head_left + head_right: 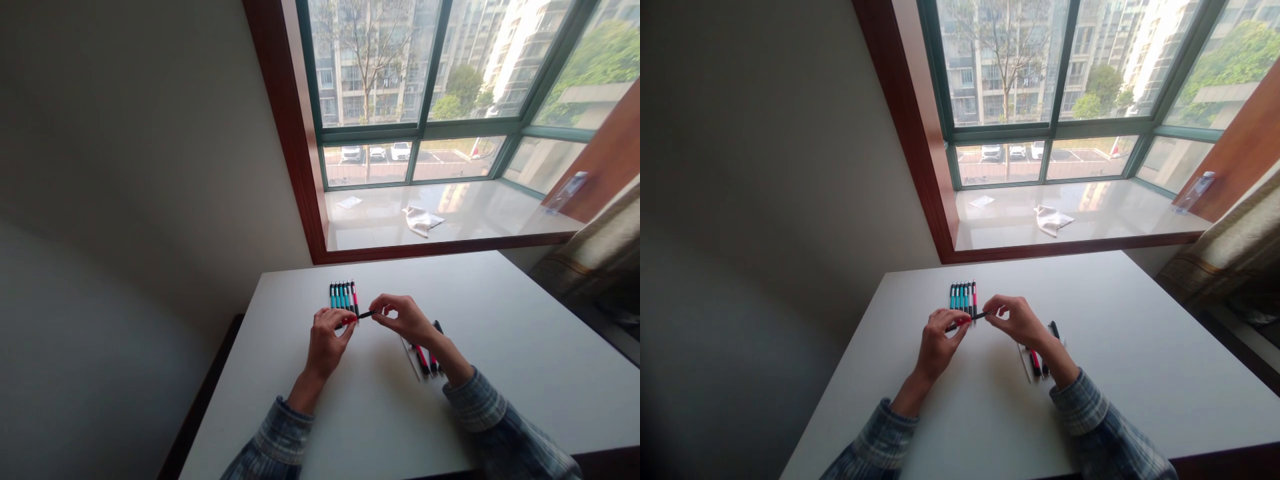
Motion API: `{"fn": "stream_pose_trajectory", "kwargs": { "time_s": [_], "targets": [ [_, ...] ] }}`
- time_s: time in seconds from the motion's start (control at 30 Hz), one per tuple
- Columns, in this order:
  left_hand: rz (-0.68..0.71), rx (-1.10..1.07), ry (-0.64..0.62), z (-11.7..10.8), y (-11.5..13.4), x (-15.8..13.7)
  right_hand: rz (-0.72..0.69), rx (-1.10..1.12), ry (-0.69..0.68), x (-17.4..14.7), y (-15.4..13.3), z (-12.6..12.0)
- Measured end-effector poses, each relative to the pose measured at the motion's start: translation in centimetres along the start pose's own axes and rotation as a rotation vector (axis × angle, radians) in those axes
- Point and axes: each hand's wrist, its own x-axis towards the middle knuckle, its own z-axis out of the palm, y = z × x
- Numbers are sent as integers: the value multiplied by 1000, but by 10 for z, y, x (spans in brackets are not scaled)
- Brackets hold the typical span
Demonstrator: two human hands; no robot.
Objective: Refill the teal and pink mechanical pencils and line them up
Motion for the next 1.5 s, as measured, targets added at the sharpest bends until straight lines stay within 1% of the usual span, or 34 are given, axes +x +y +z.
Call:
{"fn": "stream_pose_trajectory", "kwargs": {
  "time_s": [0.1,0.23,0.43,0.5,0.63,1.1,1.33,1.5],
  "targets": [
    [2,-3,0,-1,1,0,9,9,22,0,2,2],
    [4,-3,5,-2,3,1,34,-9,3,0,3,4],
    [37,28,-21,-2,5,0,82,-224,-5,0,-2,4],
    [24,27,-18,-2,4,0,80,-212,-18,0,-2,2],
    [7,21,5,-1,2,0,39,-109,-30,-1,-1,-1],
    [19,40,-30,-1,3,-1,-5,-205,-34,-1,-4,7],
    [9,37,-60,-4,7,0,22,-199,-32,-2,-8,8],
    [10,36,-61,-4,7,0,76,-157,-37,-2,-7,8]
  ]
}}
